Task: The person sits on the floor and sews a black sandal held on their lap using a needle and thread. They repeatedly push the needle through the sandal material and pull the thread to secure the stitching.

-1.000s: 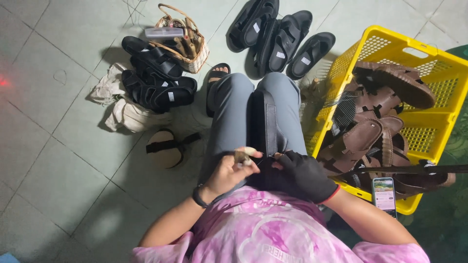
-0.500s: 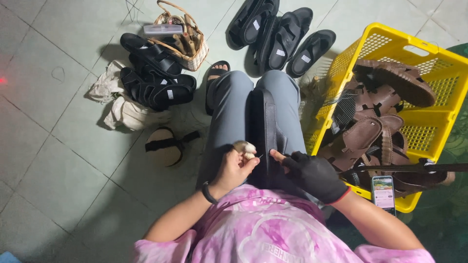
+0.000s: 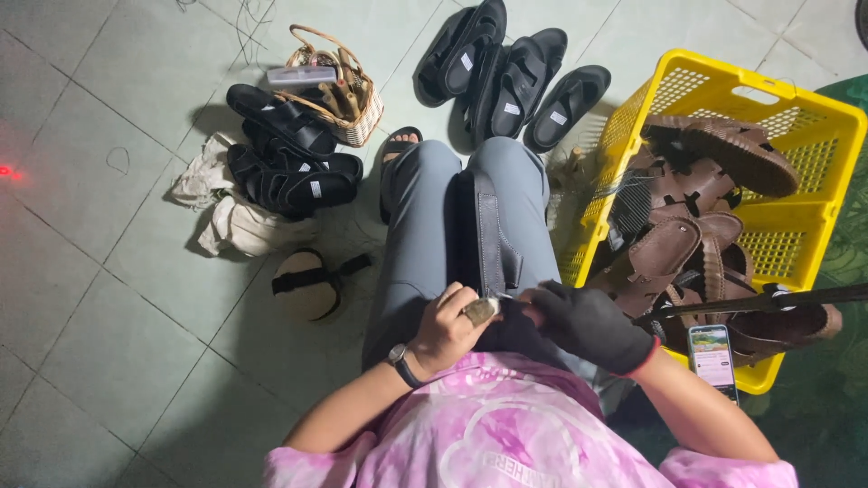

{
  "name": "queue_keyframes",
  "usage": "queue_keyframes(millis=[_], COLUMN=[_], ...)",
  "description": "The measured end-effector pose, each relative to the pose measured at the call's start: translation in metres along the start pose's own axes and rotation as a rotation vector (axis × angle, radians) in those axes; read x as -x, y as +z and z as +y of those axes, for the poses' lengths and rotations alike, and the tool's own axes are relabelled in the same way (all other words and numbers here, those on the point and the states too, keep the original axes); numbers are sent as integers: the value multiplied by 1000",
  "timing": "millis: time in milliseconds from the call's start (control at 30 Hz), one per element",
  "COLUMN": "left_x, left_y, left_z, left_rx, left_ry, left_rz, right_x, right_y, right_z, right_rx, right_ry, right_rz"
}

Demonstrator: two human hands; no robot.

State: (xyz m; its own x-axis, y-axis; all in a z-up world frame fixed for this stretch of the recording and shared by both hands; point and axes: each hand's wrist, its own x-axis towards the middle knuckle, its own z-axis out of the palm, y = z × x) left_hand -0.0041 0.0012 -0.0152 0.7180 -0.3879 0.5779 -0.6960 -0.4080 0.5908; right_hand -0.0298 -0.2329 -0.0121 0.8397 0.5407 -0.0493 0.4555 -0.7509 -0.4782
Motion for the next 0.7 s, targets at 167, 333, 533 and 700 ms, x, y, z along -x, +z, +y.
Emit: queue_keyframes(millis=[167, 333, 533, 700], left_x=[5, 5, 1, 8], left_y=[-7, -10, -21, -20], left_z=[1, -2, -14, -15], left_rx=[27, 90, -40, -207], left_ry=[48, 2, -280, -392], left_rz=[4, -2, -155, -555], right_x=[5, 22, -4, -11], right_y=[-1, -30, -44, -15], right_z=[-2, 57, 38, -23], right_rx=[-212, -280, 68, -752], right_ry=[113, 331, 1056, 576], right_rz=[-19, 511, -74, 357])
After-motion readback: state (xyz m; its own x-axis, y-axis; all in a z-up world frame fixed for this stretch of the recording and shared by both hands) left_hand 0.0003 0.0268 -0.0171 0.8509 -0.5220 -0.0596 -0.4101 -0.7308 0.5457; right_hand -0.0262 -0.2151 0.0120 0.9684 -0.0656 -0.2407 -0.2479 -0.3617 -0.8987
